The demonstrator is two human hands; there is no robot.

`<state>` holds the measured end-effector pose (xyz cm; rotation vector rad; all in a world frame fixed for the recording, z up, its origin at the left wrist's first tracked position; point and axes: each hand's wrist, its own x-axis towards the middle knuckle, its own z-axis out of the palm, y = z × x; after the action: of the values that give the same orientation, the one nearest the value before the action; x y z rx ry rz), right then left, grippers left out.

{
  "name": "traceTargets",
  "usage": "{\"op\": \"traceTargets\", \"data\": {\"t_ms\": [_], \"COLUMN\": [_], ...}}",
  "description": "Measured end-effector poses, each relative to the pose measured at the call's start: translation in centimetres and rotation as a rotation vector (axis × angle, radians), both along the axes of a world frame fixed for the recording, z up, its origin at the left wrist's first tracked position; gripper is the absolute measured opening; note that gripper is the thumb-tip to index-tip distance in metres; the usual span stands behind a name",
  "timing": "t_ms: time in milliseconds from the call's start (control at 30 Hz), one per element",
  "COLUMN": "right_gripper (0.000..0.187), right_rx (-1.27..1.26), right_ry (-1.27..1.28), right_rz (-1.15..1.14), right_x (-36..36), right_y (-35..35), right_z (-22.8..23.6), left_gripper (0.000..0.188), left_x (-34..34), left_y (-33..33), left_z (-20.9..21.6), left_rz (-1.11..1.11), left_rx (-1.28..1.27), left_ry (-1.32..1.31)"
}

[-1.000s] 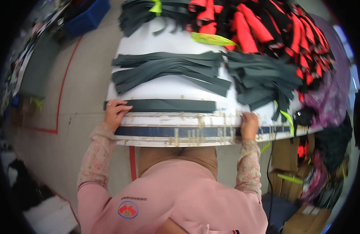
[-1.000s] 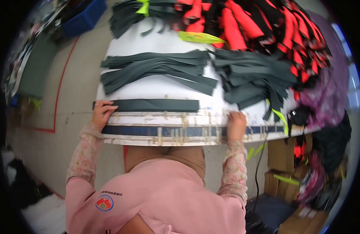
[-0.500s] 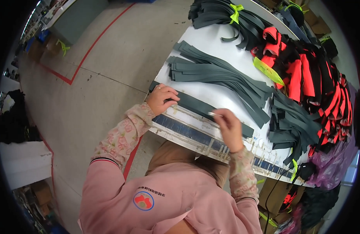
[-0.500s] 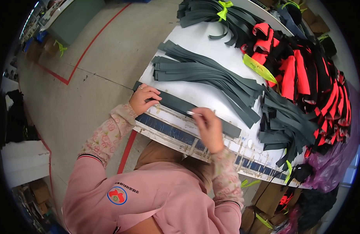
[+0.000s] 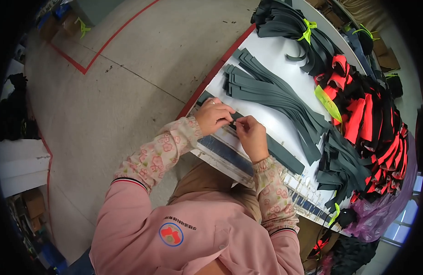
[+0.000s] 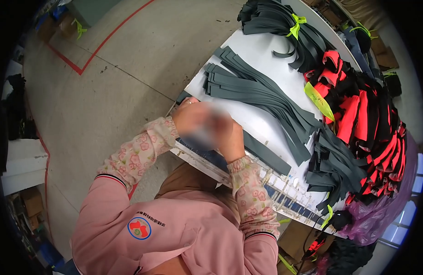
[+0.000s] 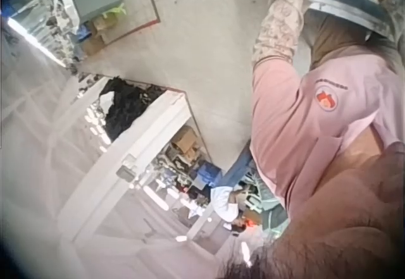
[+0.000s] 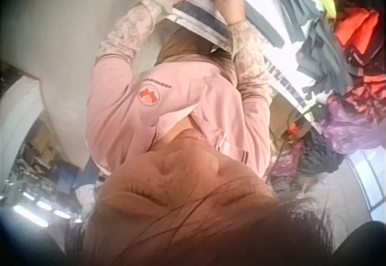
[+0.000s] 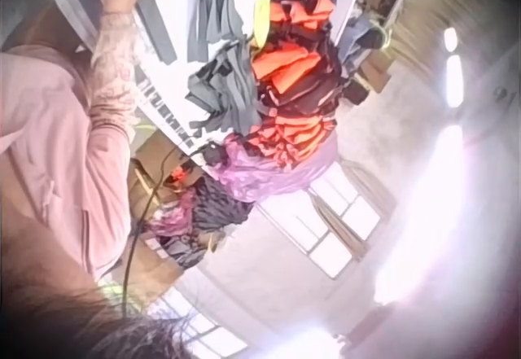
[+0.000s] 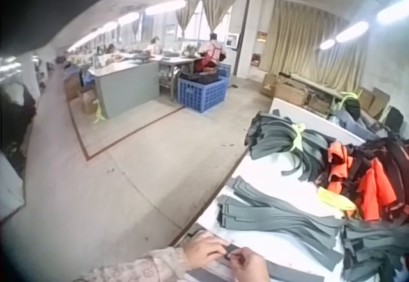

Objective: The person is aligning, organizing, and counting bundles of grey fabric straps on a work table in a garment factory.

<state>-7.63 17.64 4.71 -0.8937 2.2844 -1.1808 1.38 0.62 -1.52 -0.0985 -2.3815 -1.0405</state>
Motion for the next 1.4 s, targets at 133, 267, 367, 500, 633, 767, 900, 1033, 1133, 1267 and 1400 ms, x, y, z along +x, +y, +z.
{"op": "traceTargets", "data": {"t_ms": [133,267,367,500,633,767,900,1033,1133,1267,1400], "right_gripper": [0.011,0.011,0.011,0.012,0.012,0.01,0.009,0.008,0.009,0.008,0.007], "right_rx": [-0.003,-0.022,-0.007,0.032,-0.03,-0.036,0.004,0.061,0.068,0.069,0.075], "right_ry": [0.041,0.1,0.119,0.02,-0.072,-0.12,-0.046,0.056,0.085,0.118,0.149], "right_rz": [-0.011,-0.024,-0.026,0.058,-0.131,-0.282,-0.298,-0.299,-0.304,-0.306,-0.317], "right_x": [0.3,0.5,0.6,0.5,-1.7,-4.8,-4.4,-3.3,-3.0,-2.9,-2.7], "right_y": [-0.2,-0.3,-0.4,0.2,4.7,12.5,16.4,17.3,17.3,17.0,17.3], "right_z": [-0.5,-0.3,-0.2,1.3,1.6,1.4,1.2,1.4,1.5,1.2,0.5], "left_gripper": [0.012,0.012,0.011,0.011,0.009,0.009,0.01,0.01,0.011,0.012,0.014], "left_x": [-0.1,-0.1,-0.1,0.0,-0.1,-0.5,-1.0,-1.1,-1.1,-0.9,-1.1], "left_y": [0.0,0.1,0.1,0.2,0.2,-0.5,-1.6,-1.4,-1.0,-0.8,-0.8], "left_z": [-0.2,-0.3,-0.2,-0.2,0.2,1.1,1.3,1.9,2.5,2.7,2.7], "left_rz": [0.005,0.008,0.012,0.014,-0.008,-0.073,-0.153,-0.15,-0.135,-0.117,-0.137], "left_rx": [-0.003,-0.015,-0.028,-0.026,-0.018,-0.076,-0.118,-0.08,-0.09,-0.085,-0.064], "left_ry": [0.01,0.032,0.039,0.026,-0.001,-0.047,-0.063,-0.117,-0.134,-0.149,-0.16]}}
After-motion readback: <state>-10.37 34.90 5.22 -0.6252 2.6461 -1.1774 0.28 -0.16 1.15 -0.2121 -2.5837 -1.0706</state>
